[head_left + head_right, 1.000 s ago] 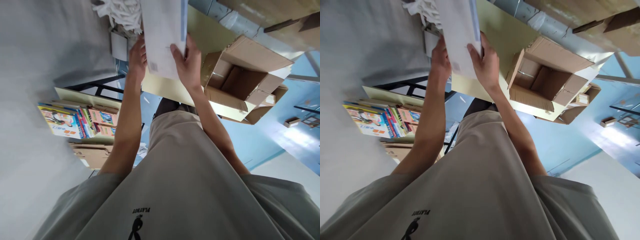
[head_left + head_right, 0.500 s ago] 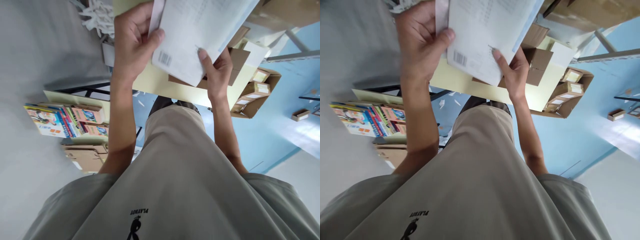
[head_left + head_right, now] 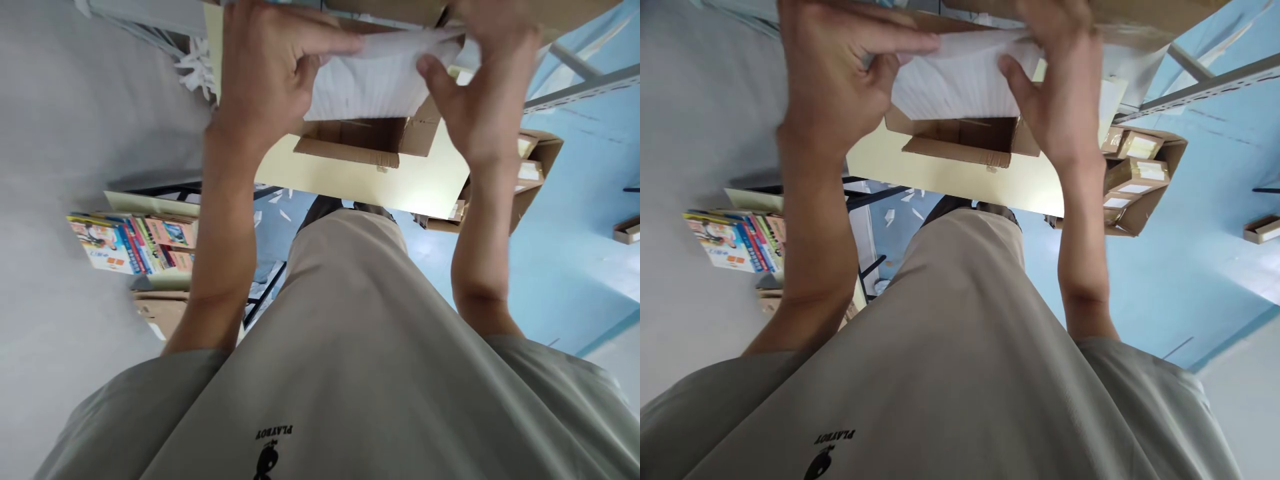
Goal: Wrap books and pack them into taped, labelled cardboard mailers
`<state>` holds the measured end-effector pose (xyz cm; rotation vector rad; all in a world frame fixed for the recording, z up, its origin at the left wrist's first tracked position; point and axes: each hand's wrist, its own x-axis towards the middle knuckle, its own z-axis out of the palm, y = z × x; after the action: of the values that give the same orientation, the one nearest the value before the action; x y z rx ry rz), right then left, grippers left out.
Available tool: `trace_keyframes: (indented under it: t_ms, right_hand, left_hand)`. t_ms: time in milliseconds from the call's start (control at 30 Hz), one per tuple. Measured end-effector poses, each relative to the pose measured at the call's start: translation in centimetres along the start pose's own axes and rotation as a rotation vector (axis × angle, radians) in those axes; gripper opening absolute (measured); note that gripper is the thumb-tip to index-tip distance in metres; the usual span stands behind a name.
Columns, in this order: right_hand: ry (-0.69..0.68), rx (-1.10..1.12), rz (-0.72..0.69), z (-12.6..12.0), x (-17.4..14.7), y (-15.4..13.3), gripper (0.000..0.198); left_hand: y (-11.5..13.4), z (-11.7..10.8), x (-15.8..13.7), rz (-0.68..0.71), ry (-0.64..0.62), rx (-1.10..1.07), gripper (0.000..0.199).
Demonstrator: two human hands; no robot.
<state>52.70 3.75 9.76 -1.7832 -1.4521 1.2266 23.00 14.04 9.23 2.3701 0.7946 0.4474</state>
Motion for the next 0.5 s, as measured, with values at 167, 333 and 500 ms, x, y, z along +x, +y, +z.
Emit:
trace_keyframes:
  t_ms: [167,333,500]
  right_hand:
    - [0.120,-0.216,-0.117,3.3,2.8,2.6,0.026]
    - [0.118,-0.234,-0.057,5.6,3.9,4.4,0.033]
    - [0.143,-0.192,-0.055,6.3,4.8,4.2,0.045]
  left_hand:
    - [-1.6,3.7,1.2,-0.221,-0.098,-0.067,0.065]
    - [-4.6,6.3,1.1,-0.332,-0.060,-0.138,0.064]
    - [-5.3,5.6,1.3,-0.312,-0.051,-0.123,0.067]
